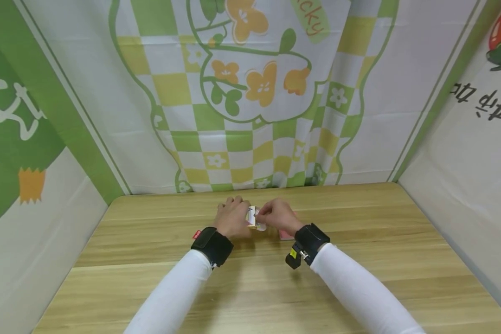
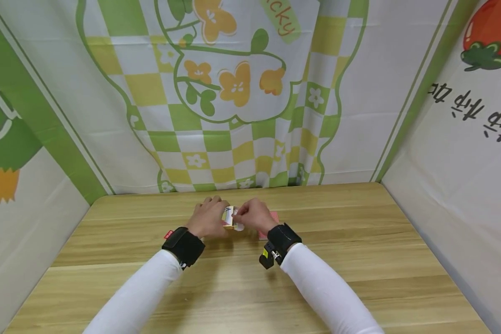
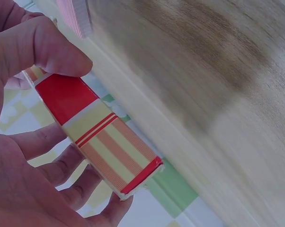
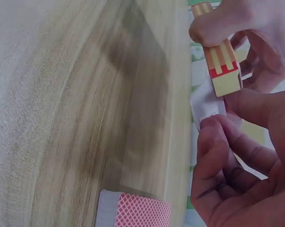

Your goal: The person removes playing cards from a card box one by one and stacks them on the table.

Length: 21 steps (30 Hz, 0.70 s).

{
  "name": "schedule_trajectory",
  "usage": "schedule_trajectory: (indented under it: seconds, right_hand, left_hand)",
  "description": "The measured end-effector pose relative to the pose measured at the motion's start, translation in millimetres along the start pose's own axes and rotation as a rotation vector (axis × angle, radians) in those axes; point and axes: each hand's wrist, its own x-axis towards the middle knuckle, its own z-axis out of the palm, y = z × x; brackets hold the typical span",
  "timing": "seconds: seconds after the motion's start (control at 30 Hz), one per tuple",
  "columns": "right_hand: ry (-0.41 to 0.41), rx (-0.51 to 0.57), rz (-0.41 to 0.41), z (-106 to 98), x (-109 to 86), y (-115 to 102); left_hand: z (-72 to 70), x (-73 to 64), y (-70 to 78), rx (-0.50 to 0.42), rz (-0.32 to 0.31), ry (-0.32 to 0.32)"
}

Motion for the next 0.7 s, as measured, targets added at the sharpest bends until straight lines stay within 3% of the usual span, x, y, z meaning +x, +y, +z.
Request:
schedule_trajectory:
  seconds: [0.33,0.7]
  right_hand:
    - [0.042,-0.047,0.005,1,-2.4,2]
    - [0.009,0.006,0.074,-10,-5.5,5]
  left_hand:
    - [0.2,0.1,3.9,0.004,0.012,0.003]
    - [1.0,-4.4,1.0,0.007,-0.003,0.028]
